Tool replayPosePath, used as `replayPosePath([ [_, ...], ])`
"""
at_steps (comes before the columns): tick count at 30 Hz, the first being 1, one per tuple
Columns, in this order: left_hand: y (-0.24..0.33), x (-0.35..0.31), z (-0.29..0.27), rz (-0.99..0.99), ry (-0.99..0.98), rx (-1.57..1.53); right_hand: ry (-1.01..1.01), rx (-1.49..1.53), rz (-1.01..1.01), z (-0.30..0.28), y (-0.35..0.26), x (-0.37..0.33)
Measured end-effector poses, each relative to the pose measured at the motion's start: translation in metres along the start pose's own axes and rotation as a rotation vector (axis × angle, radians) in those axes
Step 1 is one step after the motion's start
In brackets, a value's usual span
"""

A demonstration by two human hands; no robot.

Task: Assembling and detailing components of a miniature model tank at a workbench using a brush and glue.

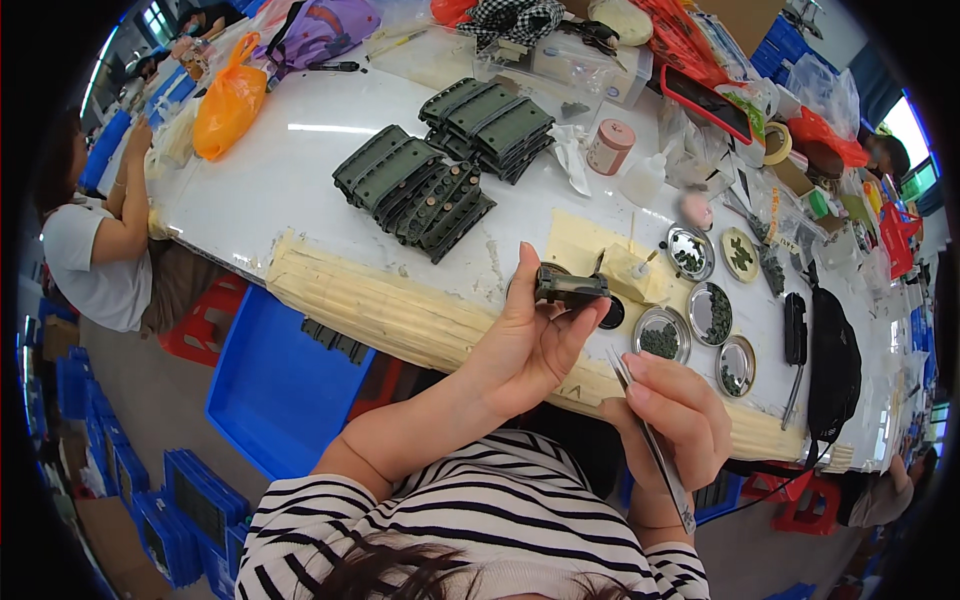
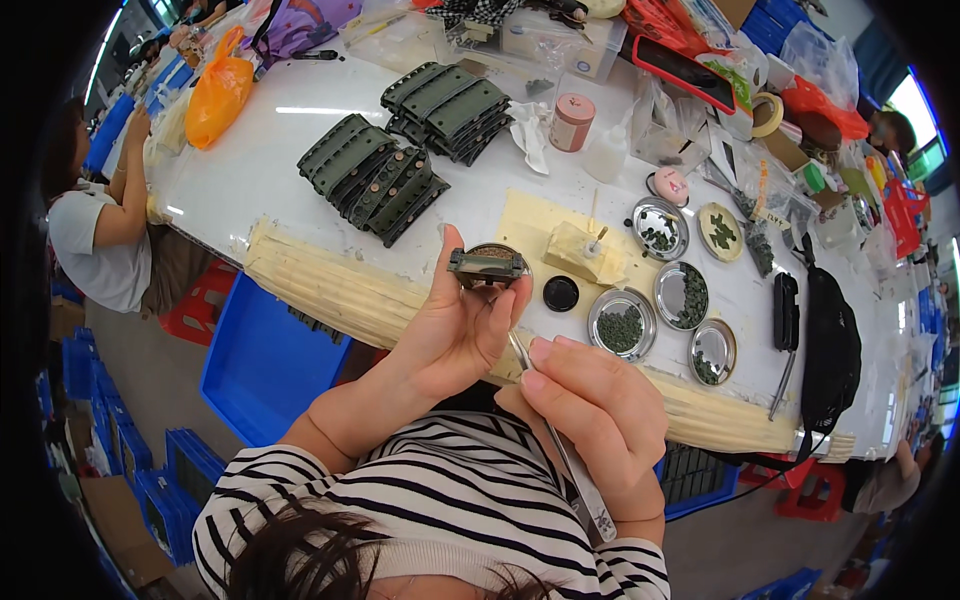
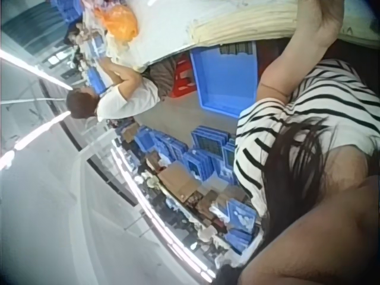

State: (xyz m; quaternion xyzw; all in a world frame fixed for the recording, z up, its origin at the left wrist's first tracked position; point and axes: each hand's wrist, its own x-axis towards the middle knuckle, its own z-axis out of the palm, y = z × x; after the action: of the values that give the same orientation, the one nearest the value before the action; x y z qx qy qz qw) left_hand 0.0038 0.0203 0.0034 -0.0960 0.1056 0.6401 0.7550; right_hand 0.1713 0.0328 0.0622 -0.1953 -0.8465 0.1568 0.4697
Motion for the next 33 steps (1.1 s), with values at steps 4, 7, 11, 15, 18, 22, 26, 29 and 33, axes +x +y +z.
replayPosePath([
  [4, 0.000, 0.000, -0.001, -0.010, -0.028, -0.014, -0.013, -0.042, -0.015, -0.001, 0.003, 0.001],
  [7, 0.000, -0.001, 0.000, -0.020, -0.051, -0.024, -0.001, -0.055, -0.015, 0.000, 0.002, 0.003],
  [11, 0.001, -0.001, -0.001, -0.025, -0.073, -0.040, -0.005, -0.070, -0.025, 0.001, 0.004, 0.006],
  [15, -0.002, -0.001, 0.000, -0.001, -0.050, 0.012, -0.003, -0.073, -0.026, 0.002, 0.006, 0.007],
  [18, -0.002, 0.000, -0.001, -0.003, -0.044, 0.032, -0.012, -0.073, -0.068, 0.001, 0.005, 0.010],
  [22, -0.006, 0.003, -0.011, 0.020, -0.038, 0.140, -0.052, -0.019, -0.211, 0.003, 0.008, 0.016],
  [26, -0.009, 0.005, -0.022, 0.015, -0.101, 0.150, -0.086, -0.068, -0.293, 0.006, 0.013, 0.023],
  [29, -0.012, 0.005, -0.021, 0.090, -0.076, 0.195, -0.107, -0.108, -0.322, 0.007, 0.015, 0.023],
  [33, -0.012, 0.005, -0.020, 0.141, -0.061, 0.250, -0.125, -0.143, -0.321, 0.007, 0.014, 0.024],
])
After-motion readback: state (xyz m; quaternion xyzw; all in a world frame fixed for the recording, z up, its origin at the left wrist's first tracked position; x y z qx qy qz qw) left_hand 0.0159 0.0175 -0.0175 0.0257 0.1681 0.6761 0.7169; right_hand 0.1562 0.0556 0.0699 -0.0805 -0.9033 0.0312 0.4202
